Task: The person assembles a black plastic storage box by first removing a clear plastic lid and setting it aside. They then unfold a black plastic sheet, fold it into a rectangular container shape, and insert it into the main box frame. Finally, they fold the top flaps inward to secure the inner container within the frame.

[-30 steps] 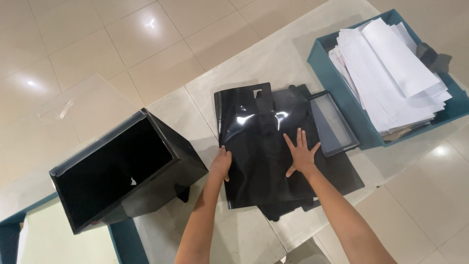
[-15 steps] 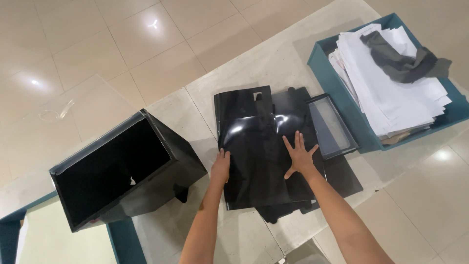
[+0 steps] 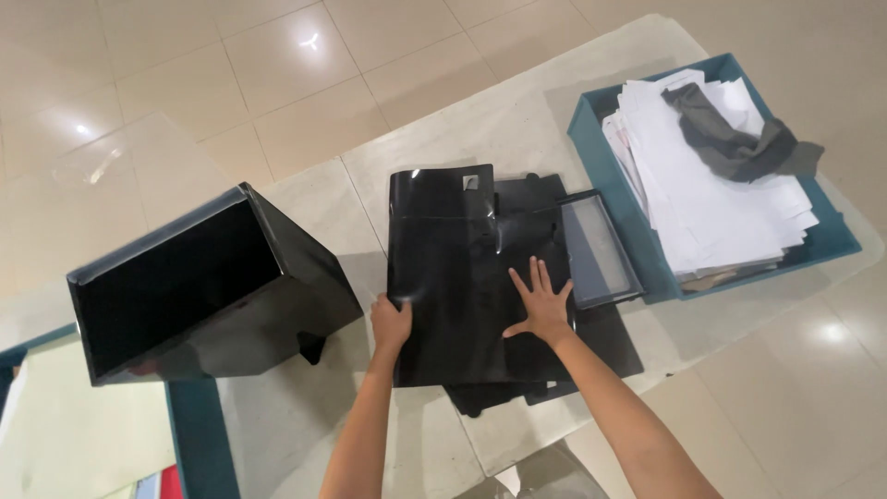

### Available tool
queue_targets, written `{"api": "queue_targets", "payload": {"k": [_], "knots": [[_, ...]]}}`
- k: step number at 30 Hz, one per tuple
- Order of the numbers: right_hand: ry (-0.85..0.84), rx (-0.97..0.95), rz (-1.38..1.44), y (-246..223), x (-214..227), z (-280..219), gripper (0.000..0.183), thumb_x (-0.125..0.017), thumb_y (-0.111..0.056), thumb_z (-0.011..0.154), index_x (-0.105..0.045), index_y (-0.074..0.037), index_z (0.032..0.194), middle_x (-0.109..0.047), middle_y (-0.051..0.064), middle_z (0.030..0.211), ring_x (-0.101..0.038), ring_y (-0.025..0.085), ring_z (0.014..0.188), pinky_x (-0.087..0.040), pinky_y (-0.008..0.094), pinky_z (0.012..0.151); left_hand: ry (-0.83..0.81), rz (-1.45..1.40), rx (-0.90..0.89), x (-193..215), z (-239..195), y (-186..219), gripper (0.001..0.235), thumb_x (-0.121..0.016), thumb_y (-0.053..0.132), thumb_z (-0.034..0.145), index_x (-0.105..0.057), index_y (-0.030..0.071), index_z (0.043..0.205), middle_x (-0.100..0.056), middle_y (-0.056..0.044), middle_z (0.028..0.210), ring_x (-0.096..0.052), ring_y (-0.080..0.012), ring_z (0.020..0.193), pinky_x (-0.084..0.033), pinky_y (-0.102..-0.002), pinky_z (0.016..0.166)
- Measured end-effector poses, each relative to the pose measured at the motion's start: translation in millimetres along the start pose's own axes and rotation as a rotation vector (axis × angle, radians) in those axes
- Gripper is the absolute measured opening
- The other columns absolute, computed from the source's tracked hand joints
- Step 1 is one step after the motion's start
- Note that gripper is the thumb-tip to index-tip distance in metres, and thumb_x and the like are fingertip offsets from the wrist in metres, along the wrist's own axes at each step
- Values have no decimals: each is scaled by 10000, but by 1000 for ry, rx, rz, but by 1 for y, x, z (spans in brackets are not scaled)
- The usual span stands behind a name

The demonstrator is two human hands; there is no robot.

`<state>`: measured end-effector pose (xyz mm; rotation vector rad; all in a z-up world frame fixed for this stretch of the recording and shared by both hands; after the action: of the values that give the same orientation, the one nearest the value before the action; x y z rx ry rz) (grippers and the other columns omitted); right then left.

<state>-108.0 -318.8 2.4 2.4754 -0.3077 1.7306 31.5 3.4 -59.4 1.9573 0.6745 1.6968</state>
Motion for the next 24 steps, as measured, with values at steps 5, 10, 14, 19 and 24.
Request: {"api": "queue_targets", "payload": {"k": [5,10,14,19,24], "knots": [[280,47,216,21,10,-14,1281,-745,-838,605,-187,-285,1616,6,236,1679,-23,439,1547,-212,765,1107,30,-136,210,16,-22,20,741,-691,577,874,-587,-62,1234,-685,-290,1160,-654,-442,1109,-508,-499,960],[466,-57,522,49,20,-11,1115,-722,-721,775,-282,-114,1600,-130,321,1653,-176,516,1501,-259,652,1148,43,-196,257,35,-46,47,858,-663,687,824,-560,-52,1248,-674,-280,1194,-639,-437,1122,-491,-495,940],[594,-141,755,79,8,5,1084,-776,-622,825,-334,64,1537,-375,315,1550,-393,473,1428,-342,544,1185,97,-237,183,44,-56,60,889,-635,711,850,-549,-76,1254,-690,-289,1148,-661,-440,1100,-509,-479,940],[481,-249,1130,97,17,22,998,-856,-526,794,-453,152,1406,-586,293,1336,-582,383,1248,-466,429,1043,62,-240,219,53,-69,59,883,-594,724,874,-538,-69,1258,-698,-292,1141,-668,-436,1113,-505,-470,962],[287,-264,1500,88,36,23,688,-773,-479,869,-651,90,1235,-728,167,1149,-688,235,1062,-531,335,899,152,-461,25,76,-69,61,748,-523,636,983,-530,-81,1196,-700,-291,1093,-689,-409,1050,-511,-448,931]]}}
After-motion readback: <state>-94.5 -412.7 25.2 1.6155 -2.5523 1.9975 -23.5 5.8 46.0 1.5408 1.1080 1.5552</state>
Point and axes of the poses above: each hand's wrist, its own z-axis towards the middle knuckle, its own x-axis out of the back of the hand, y = z × x, the point moved 7 cm from there along z, towards the middle knuckle
